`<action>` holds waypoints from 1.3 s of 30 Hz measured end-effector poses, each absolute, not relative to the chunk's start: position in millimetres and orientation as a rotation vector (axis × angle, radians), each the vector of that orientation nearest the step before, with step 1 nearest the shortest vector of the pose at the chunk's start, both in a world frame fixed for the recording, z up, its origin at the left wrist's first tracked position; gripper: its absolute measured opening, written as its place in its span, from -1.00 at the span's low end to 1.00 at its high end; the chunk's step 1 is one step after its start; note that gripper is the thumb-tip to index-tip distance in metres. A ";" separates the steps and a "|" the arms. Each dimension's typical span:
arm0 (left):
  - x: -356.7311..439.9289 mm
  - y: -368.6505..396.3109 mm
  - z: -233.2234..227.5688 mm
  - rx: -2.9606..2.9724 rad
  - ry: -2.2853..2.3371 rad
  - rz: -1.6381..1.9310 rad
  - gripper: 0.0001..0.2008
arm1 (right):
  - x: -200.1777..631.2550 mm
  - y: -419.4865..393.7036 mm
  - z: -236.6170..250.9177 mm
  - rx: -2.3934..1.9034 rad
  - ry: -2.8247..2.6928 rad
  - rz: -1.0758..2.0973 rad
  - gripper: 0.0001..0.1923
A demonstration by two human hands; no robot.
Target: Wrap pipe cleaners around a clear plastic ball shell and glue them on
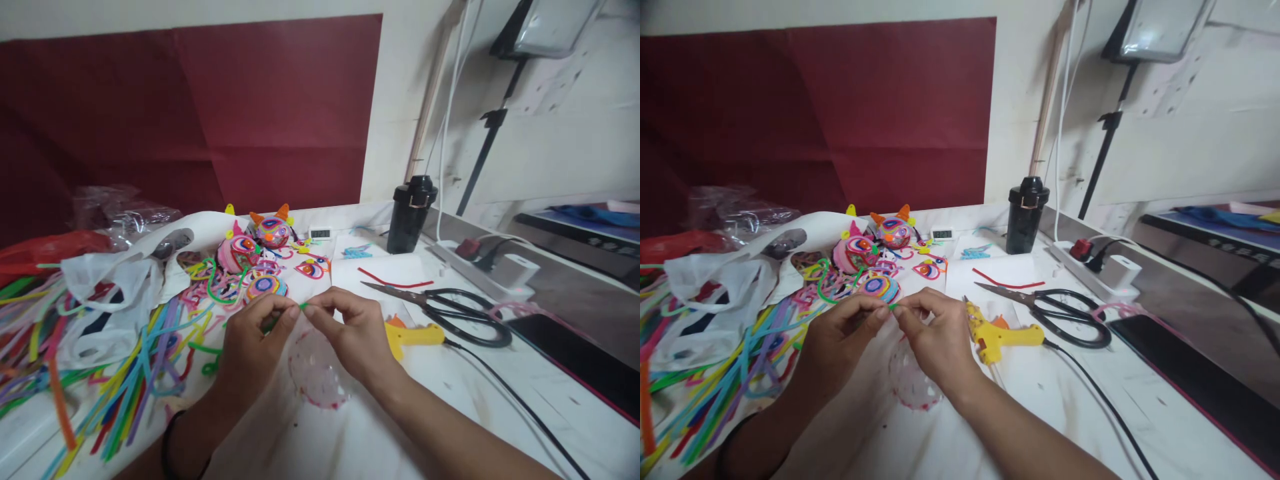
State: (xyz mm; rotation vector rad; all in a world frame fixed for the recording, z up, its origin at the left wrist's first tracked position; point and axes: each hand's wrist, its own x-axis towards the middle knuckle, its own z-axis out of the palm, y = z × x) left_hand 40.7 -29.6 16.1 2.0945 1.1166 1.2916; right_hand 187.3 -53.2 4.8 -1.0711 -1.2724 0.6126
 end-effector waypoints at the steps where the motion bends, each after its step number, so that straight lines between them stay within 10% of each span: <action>1: 41.5 -29.9 15.4 2.040 1.111 1.291 -0.84 | 186.1 -53.2 5.1 -1.060 -1.228 0.657 -0.91; 21: 39.2 -25.7 15.9 2.256 1.179 1.329 -0.88 | 190.2 -45.8 6.0 -0.951 -1.026 1.098 -0.81; 39: 36.3 -26.5 16.1 2.628 1.122 1.200 -0.87 | 208.9 -47.3 6.7 -1.048 -1.982 -0.017 -0.86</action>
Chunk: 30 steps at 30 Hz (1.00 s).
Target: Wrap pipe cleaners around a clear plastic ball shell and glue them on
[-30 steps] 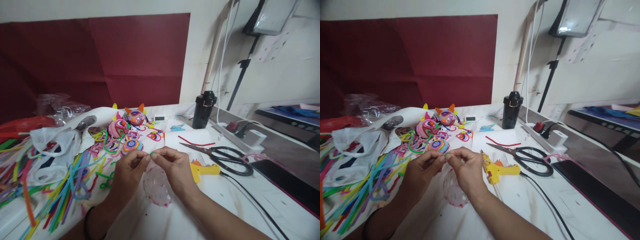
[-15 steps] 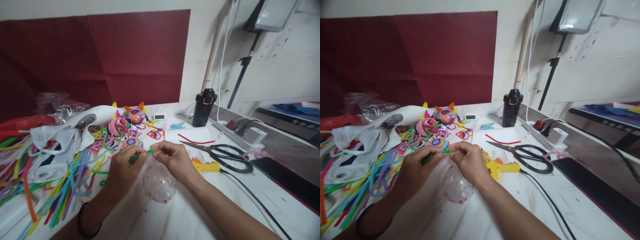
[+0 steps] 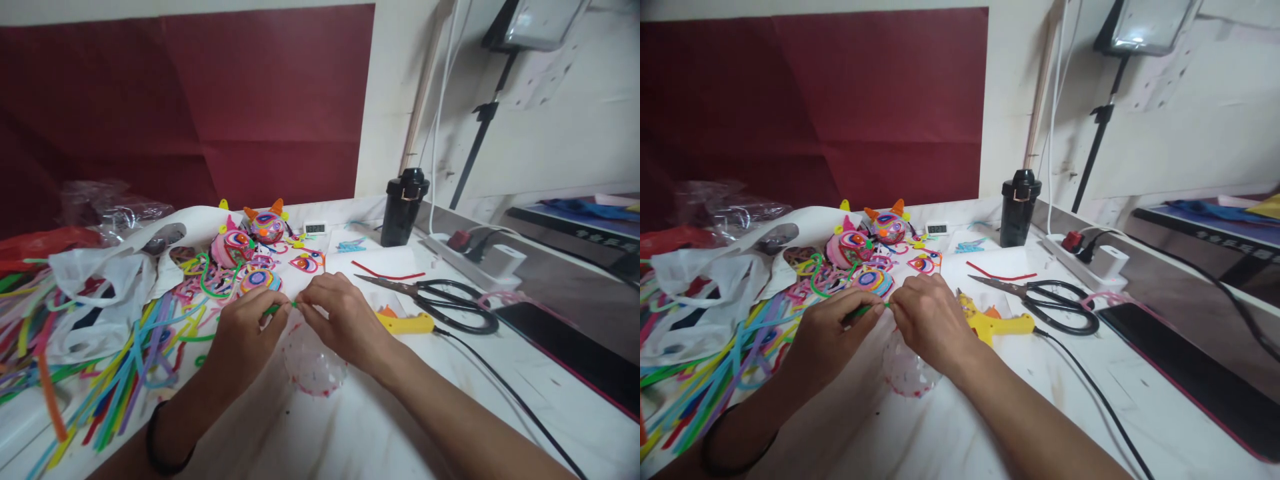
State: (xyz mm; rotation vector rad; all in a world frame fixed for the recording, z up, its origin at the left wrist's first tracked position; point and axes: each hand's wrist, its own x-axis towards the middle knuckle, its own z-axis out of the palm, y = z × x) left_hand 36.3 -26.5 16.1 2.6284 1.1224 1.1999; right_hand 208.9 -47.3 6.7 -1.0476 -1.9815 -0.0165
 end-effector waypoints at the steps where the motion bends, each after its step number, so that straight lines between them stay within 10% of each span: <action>1: 36.1 -26.0 16.0 2.614 1.126 1.196 -0.86 | 208.7 -47.4 6.7 -1.044 -1.969 -0.008 -0.86; 22: 49.5 -32.6 6.1 1.755 1.093 1.263 -0.84 | 178.6 -52.9 3.4 -0.908 -0.819 1.069 -0.87; 30: 42.7 -27.3 14.4 2.033 1.173 1.271 -0.88 | 196.7 -48.2 7.2 -1.065 -1.317 0.828 -0.91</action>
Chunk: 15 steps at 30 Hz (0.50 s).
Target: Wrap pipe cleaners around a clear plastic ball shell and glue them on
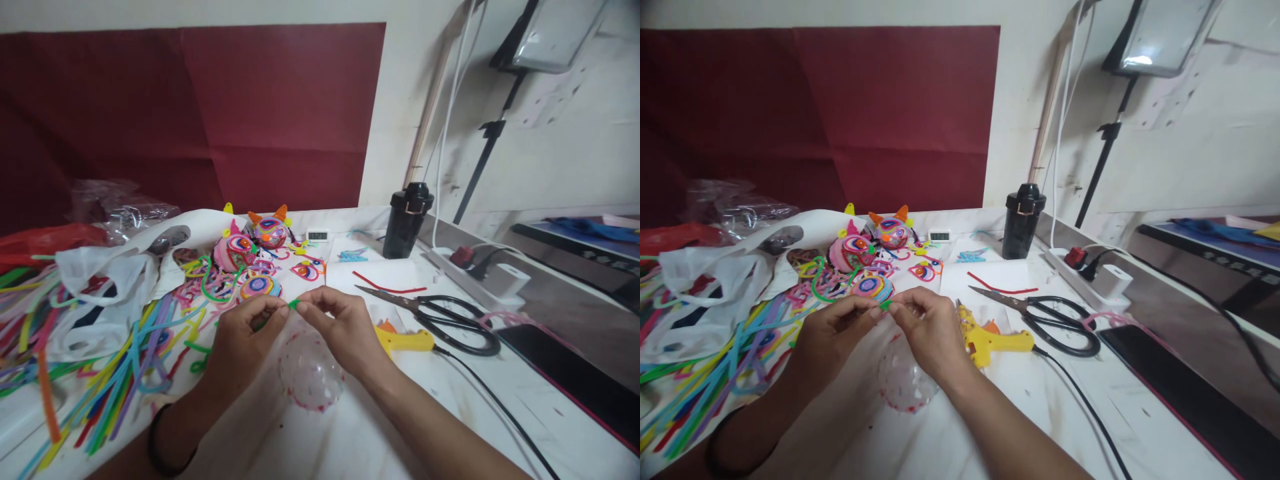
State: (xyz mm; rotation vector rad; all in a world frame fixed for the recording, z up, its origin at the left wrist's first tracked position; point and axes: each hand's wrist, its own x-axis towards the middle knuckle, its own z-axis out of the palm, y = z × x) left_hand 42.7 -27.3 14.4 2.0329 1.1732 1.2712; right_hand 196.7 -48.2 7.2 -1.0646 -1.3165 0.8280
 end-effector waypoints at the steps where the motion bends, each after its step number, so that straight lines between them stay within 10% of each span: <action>1: 41.4 -26.9 15.8 2.121 1.188 1.257 -0.87 | 200.4 -47.5 7.7 -1.085 -1.445 0.689 -0.93; 15: 38.2 -27.5 12.0 2.676 1.094 1.204 -0.84 | 209.2 -49.0 8.0 -1.114 -2.109 -0.136 -0.76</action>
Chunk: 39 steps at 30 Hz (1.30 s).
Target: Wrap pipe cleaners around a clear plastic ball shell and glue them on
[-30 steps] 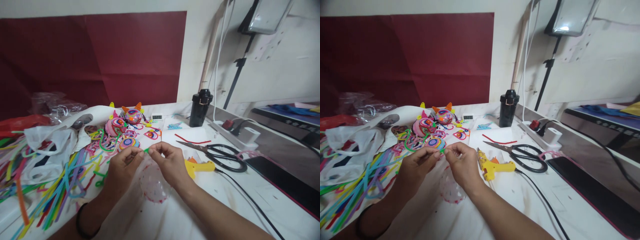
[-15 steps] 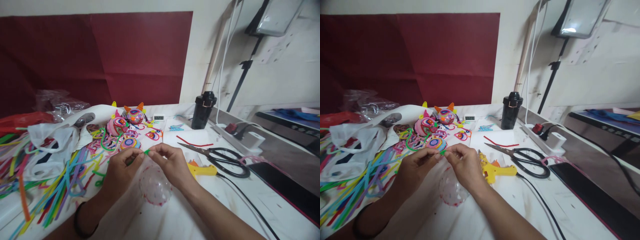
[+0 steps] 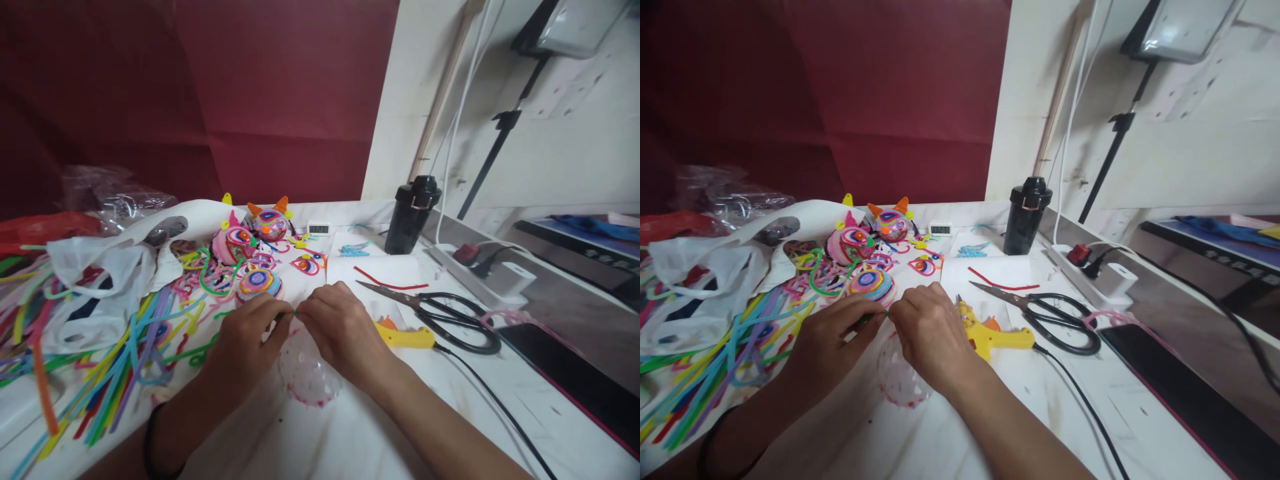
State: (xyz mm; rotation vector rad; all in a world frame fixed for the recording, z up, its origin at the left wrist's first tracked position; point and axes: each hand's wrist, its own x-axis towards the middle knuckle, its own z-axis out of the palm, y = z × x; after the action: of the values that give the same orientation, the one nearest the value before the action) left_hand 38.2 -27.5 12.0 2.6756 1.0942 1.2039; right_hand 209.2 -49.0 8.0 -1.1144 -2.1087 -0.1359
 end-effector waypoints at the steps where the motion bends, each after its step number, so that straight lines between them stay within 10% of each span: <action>1: 38.5 -26.9 12.4 2.640 1.095 1.206 -0.85 | 208.9 -48.8 7.4 -1.110 -2.085 -0.110 -0.77; 24: 48.4 -29.4 10.7 1.959 1.170 1.254 -0.82 | 189.6 -48.6 3.4 -0.974 -1.061 1.048 -0.86; 39: 38.2 -23.2 12.5 2.619 1.056 1.233 -0.88 | 209.0 -49.8 7.4 -1.170 -1.966 0.107 -0.85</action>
State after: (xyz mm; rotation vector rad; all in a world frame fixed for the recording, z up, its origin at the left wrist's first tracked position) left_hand 38.2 -23.2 12.5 2.6190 1.0562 1.2332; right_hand 209.0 -49.8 7.4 -1.1705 -1.9663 0.1069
